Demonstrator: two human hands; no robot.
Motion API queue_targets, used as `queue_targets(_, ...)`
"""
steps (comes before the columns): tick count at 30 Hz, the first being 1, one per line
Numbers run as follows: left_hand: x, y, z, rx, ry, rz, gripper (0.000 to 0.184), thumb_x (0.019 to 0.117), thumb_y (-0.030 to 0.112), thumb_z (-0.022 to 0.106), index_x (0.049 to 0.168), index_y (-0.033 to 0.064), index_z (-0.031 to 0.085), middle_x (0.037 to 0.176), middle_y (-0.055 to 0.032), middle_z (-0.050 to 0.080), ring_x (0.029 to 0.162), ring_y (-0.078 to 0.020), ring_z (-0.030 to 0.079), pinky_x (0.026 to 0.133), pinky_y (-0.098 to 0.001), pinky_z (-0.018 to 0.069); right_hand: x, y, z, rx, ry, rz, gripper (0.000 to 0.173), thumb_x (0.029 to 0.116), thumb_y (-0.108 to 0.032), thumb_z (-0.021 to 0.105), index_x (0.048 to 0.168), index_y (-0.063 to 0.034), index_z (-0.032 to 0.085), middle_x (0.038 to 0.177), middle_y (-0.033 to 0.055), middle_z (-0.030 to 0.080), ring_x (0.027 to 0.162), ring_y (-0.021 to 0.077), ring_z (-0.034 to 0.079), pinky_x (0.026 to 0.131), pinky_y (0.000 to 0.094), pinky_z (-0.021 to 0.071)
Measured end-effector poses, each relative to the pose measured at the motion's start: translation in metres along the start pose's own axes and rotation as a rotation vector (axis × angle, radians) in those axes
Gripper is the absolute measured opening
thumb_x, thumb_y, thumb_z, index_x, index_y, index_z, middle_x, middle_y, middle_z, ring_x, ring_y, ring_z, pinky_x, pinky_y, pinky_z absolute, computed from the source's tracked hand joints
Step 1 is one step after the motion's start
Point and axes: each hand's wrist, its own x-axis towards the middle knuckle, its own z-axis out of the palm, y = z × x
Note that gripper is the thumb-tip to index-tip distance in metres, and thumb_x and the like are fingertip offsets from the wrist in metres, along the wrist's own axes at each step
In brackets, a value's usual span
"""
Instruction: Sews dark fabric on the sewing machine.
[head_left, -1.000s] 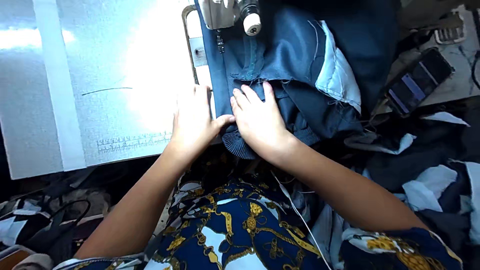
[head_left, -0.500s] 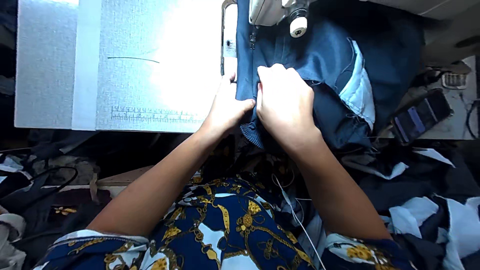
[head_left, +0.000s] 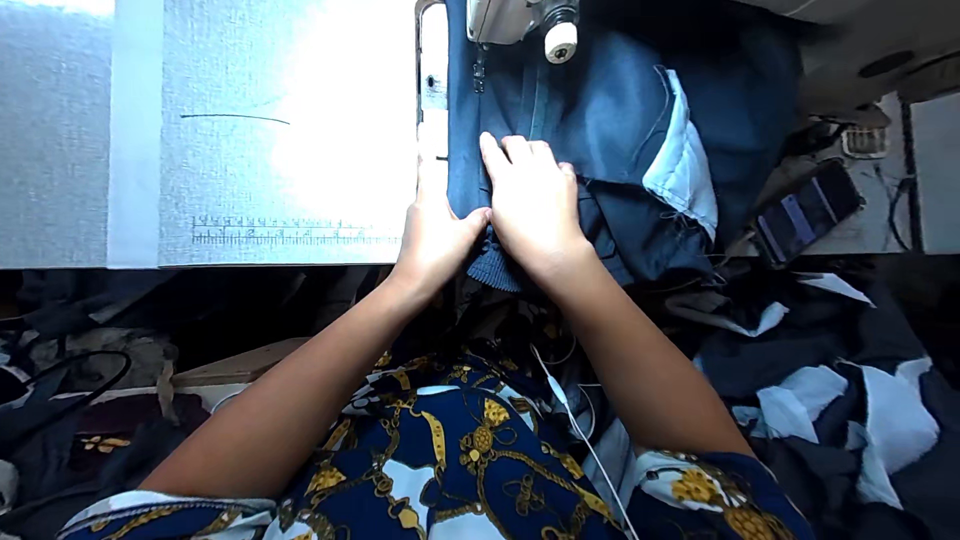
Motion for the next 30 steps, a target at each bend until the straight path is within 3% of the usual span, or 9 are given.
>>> queue_targets(2, -0.001, 0.006, -0.001, 0.067, -0.023, -0.011, 0.097, 0.095, 0.021, 0.073, 0.163, 0.0048, 0.006, 0.12, -0.0188, 0.066, 0.103, -0.0231, 0.068, 0.093, -0.0414, 0.0537, 0.002, -0.003, 0.002, -0.026, -0.063, 0.025, 0.059, 0.1008, 0.002, 0.045, 0.156, -0.0191, 0.046, 0.149, 0.0119, 0.053, 0.139, 0.0352, 0.048, 0.092, 0.0538, 0.048)
queue_targets(7, 0.003, 0.004, -0.003, 0.149, -0.052, 0.049, 0.09, 0.0952, 0.018, 0.071, 0.163, 0.0039, 0.014, 0.142, -0.0193, 0.057, 0.119, -0.0232, 0.064, 0.102, -0.0418, 0.0503, 0.007, -0.004, 0.008, -0.037, -0.113, 0.017, 0.057, 0.1024, 0.0, 0.045, 0.156, -0.0189, 0.046, 0.153, 0.0103, 0.048, 0.142, 0.0353, 0.043, 0.092, 0.0515, 0.0504)
queue_targets(10, 0.004, 0.003, -0.006, 0.18, -0.052, 0.067, 0.074, 0.0929, 0.02, 0.076, 0.151, 0.0022, 0.035, 0.119, -0.0169, 0.067, 0.104, -0.0219, 0.069, 0.092, -0.0422, 0.055, 0.007, 0.006, 0.015, 0.038, -0.054, -0.037, 0.055, 0.0983, 0.001, 0.051, 0.152, -0.0125, 0.051, 0.153, 0.0105, 0.05, 0.142, 0.0357, 0.044, 0.094, 0.051, 0.0502)
queue_targets(14, 0.006, 0.0, -0.006, 0.153, -0.076, 0.104, 0.075, 0.0919, 0.021, 0.076, 0.152, 0.004, 0.034, 0.121, -0.0151, 0.065, 0.105, -0.0184, 0.068, 0.093, -0.0388, 0.0548, 0.002, 0.022, 0.028, 0.179, 0.088, -0.118, 0.047, 0.0936, 0.003, 0.054, 0.138, -0.0085, 0.064, 0.149, 0.0132, 0.055, 0.14, 0.0365, 0.048, 0.097, 0.0521, 0.0509)
queue_targets(18, 0.01, -0.002, -0.008, 0.163, -0.089, 0.12, 0.07, 0.0906, 0.021, 0.077, 0.146, 0.0019, 0.039, 0.115, -0.0148, 0.067, 0.103, -0.0195, 0.068, 0.092, -0.0412, 0.0553, 0.001, 0.009, 0.021, -0.002, -0.029, -0.08, 0.051, 0.0975, 0.005, 0.051, 0.145, -0.0116, 0.057, 0.157, 0.013, 0.046, 0.145, 0.0375, 0.042, 0.092, 0.054, 0.05)
queue_targets(20, 0.01, 0.003, -0.013, 0.275, -0.106, 0.133, 0.083, 0.0901, 0.023, 0.078, 0.155, 0.0043, 0.029, 0.12, -0.018, 0.065, 0.107, -0.0263, 0.068, 0.093, -0.0472, 0.0549, 0.0, 0.003, 0.015, -0.065, -0.096, -0.066, 0.052, 0.0999, 0.005, 0.049, 0.149, -0.011, 0.053, 0.161, 0.0136, 0.042, 0.148, 0.0386, 0.038, 0.091, 0.0562, 0.0498)
queue_targets(23, 0.01, 0.01, -0.029, 0.616, -0.033, 0.36, 0.097, 0.0851, 0.032, 0.082, 0.162, 0.0084, 0.028, 0.122, -0.0257, 0.062, 0.099, -0.042, 0.067, 0.077, -0.0608, 0.0539, -0.001, -0.002, 0.01, -0.149, -0.153, -0.071, 0.052, 0.1011, 0.005, 0.047, 0.152, -0.0064, 0.047, 0.16, 0.0169, 0.04, 0.146, 0.0414, 0.038, 0.088, 0.0551, 0.0512)
queue_targets(26, 0.024, -0.012, -0.041, 0.729, -0.035, 0.791, 0.064, 0.0844, 0.041, 0.078, 0.138, 0.0082, 0.062, 0.134, -0.0227, 0.062, 0.123, -0.052, 0.055, 0.093, -0.0728, 0.0401, -0.001, -0.009, 0.008, -0.212, -0.21, -0.045, 0.053, 0.1029, 0.005, 0.045, 0.156, -0.0016, 0.04, 0.162, 0.0202, 0.035, 0.148, 0.0419, 0.037, 0.094, 0.0567, 0.0498)
queue_targets(30, 0.037, -0.033, -0.044, 0.688, -0.099, 0.907, 0.044, 0.0903, 0.037, 0.072, 0.121, 0.0065, 0.072, 0.131, -0.0149, 0.067, 0.133, -0.0493, 0.05, 0.105, -0.0789, 0.0269, -0.001, -0.021, 0.005, -0.297, -0.342, -0.066, 0.051, 0.1046, 0.008, 0.038, 0.155, 0.0086, 0.032, 0.167, 0.0226, 0.021, 0.155, 0.0419, 0.02, 0.104, 0.0634, 0.0414)
